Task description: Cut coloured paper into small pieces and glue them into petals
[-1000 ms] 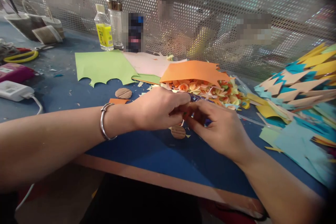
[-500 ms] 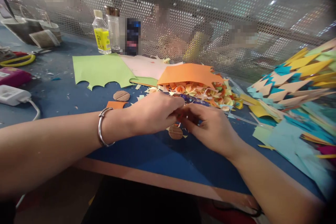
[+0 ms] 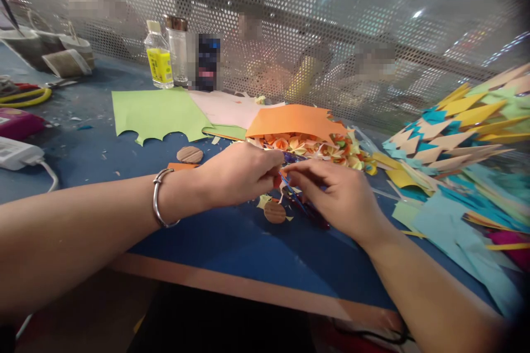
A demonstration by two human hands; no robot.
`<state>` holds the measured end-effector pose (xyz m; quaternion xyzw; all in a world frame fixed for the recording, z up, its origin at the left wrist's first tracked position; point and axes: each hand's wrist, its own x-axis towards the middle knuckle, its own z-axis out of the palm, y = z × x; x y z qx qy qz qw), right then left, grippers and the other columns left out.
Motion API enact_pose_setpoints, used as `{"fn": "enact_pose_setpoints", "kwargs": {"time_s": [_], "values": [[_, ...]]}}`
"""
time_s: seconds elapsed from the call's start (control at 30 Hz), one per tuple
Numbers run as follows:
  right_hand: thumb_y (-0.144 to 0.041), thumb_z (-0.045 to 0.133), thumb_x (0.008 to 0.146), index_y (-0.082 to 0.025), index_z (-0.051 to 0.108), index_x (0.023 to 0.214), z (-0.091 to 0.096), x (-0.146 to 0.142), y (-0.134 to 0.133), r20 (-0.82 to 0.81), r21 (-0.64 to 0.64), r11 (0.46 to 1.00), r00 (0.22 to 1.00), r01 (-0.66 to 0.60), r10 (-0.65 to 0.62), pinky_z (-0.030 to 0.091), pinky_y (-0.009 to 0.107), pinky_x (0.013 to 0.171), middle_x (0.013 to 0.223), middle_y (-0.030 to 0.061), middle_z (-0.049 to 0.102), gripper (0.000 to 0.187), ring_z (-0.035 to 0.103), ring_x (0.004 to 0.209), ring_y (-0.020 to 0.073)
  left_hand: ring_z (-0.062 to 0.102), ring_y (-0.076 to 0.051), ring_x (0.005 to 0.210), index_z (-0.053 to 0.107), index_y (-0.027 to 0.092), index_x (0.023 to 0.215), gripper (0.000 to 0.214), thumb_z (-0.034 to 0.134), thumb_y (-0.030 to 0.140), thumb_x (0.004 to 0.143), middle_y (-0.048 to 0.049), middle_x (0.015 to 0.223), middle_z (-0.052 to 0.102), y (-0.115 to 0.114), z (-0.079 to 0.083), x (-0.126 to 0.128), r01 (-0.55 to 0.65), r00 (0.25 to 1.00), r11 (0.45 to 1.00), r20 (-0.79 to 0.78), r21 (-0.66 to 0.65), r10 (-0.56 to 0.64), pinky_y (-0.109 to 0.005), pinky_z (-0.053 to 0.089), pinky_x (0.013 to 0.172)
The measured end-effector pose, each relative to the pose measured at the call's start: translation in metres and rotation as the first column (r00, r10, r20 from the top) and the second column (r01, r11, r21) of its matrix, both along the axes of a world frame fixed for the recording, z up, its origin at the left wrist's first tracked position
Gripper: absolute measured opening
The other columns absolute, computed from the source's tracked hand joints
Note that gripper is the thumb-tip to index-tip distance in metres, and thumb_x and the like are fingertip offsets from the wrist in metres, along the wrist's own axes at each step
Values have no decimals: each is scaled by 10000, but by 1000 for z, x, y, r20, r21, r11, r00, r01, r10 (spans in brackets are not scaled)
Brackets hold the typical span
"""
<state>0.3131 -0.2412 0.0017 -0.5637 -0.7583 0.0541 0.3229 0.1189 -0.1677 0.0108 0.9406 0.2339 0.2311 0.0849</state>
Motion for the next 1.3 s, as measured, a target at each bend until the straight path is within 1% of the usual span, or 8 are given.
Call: {"fn": "enact_pose_setpoints", "kwargs": {"time_s": [0.1,0.17,0.3,0.5,0.77,0.97,1.17,1.3], "values": [[-400,578,886,-190,695,849,6,19,4,-15,-8,972,972,234,-234,444,264,502,643,19,692,243,593,471,137,511,-80,519,627,150,789,81,551,123,782,4,631,636,8,-2,-2,-15,987,995,155,-94,30,-213,362,523],[-454,593,857,-203,668,756,8,33,7,112,-82,942,942,325,-316,405,268,488,547,2,644,281,571,448,146,521,-73,531,618,148,789,76,552,114,770,10,628,626,12,-3,-3,-24,962,988,266,-154,65,-205,393,536],[-587,569,831,-217,601,664,10,46,12,354,-268,863,877,427,-324,364,272,498,557,7,641,407,588,505,169,526,-69,542,591,150,768,39,580,119,748,21,617,604,19,-3,-3,10,900,979,428,-203,79,-196,422,539],[-610,597,781,-237,588,703,6,47,14,466,-273,799,800,536,-378,349,273,487,607,3,650,381,593,547,181,533,-76,551,592,158,766,30,587,135,746,18,624,604,19,-3,-4,38,883,978,466,-203,63,-208,440,545],[-337,610,797,-222,604,700,5,49,13,354,-202,854,849,480,-393,376,286,533,630,9,661,150,601,558,175,544,-80,561,595,161,770,28,583,141,755,15,629,608,20,-4,-5,39,885,979,463,-201,60,-217,444,552],[-483,634,819,-199,619,788,6,30,7,-141,-265,953,971,150,-192,458,262,502,626,7,623,286,584,512,138,552,-85,566,587,166,769,22,593,147,761,7,640,620,20,-3,-5,28,879,977,470,-211,76,-224,443,548],[-455,646,831,-195,641,830,5,21,11,-217,-91,984,962,152,-168,471,251,489,661,15,645,260,568,490,120,596,-96,616,562,169,833,18,555,170,816,-9,694,651,23,-2,-6,3,819,970,557,-243,137,-224,466,579],[-414,611,841,-192,674,906,-2,42,32,-123,-1,953,946,303,-301,518,290,583,771,50,707,240,649,600,167,601,-93,615,554,173,829,12,554,179,819,-6,711,653,26,-4,-6,-11,829,965,537,-260,154,-219,466,575]]}}
